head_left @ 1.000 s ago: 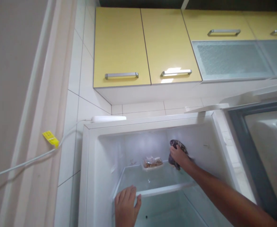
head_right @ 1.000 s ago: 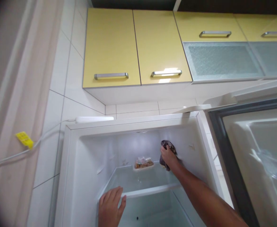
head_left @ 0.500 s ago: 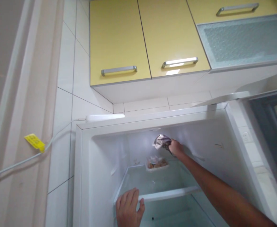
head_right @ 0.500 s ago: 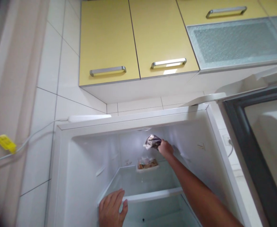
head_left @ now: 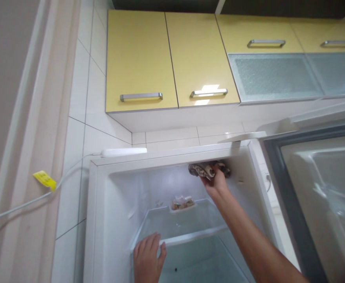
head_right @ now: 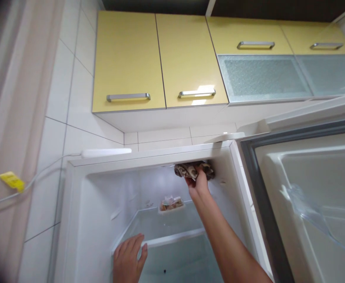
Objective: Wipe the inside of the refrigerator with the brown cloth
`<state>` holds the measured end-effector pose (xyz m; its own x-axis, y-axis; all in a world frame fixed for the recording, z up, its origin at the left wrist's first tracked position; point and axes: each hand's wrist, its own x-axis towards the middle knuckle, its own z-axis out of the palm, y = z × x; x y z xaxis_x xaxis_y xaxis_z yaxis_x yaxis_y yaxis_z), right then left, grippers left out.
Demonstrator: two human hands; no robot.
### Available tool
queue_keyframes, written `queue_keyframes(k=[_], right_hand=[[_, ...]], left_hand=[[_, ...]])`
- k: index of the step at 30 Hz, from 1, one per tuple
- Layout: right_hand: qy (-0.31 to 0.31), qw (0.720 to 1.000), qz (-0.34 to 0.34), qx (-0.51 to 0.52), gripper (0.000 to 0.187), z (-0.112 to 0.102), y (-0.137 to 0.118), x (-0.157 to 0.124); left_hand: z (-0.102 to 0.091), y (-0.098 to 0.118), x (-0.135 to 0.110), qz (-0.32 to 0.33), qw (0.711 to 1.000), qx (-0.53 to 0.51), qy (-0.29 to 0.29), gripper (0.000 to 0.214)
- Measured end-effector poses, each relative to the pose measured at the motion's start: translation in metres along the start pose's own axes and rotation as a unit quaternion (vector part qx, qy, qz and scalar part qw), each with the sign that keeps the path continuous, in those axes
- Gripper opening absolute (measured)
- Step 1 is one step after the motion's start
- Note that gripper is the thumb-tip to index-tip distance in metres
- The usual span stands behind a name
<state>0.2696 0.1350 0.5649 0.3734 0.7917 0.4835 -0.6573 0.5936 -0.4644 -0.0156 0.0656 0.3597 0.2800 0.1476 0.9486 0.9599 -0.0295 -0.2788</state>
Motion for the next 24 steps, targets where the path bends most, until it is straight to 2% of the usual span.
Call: queue_keyframes(k=[4, 7, 9, 11, 13, 16, 19, 24], right_hand=[[0.034, 0.998, 0.024, 0.046, 0.014, 0.006, -0.040, -0.043], [0.043, 0.993, 0.012, 0.107, 0.021, 0.012, -0.069, -0.078], [0.051, 0.990, -0.006, 0.135, 0.024, 0.017, -0.082, -0.093], [0.080, 0.990, -0.016, 0.118, 0.025, 0.022, -0.086, -0.099], [0.119, 0.990, -0.014, 0.073, 0.027, 0.025, -0.079, -0.095], [0.146, 0.989, -0.029, 0.022, 0.035, 0.023, -0.053, -0.075], [0.150, 0.987, -0.050, -0.003, 0.040, 0.018, -0.020, -0.044], [0.160, 0.984, -0.047, -0.068, 0.043, 0.014, 0.037, 0.018]], left_hand=[[-0.002, 0.001, 0.001, -0.008, 1.000, -0.004, 0.003, 0.020], [0.000, 0.000, 0.000, -0.010, 1.000, -0.006, 0.011, 0.020], [0.001, -0.001, 0.000, -0.006, 1.000, -0.007, 0.016, 0.020], [0.003, -0.002, 0.000, -0.001, 1.000, -0.008, 0.019, 0.021], [0.004, -0.003, -0.001, 0.001, 1.000, -0.009, 0.019, 0.020], [0.005, -0.003, -0.001, 0.006, 1.000, -0.006, 0.013, 0.022], [0.006, -0.003, -0.002, 0.006, 1.000, 0.001, 0.015, 0.023], [0.013, -0.003, -0.008, 0.005, 1.000, -0.008, 0.016, 0.022]])
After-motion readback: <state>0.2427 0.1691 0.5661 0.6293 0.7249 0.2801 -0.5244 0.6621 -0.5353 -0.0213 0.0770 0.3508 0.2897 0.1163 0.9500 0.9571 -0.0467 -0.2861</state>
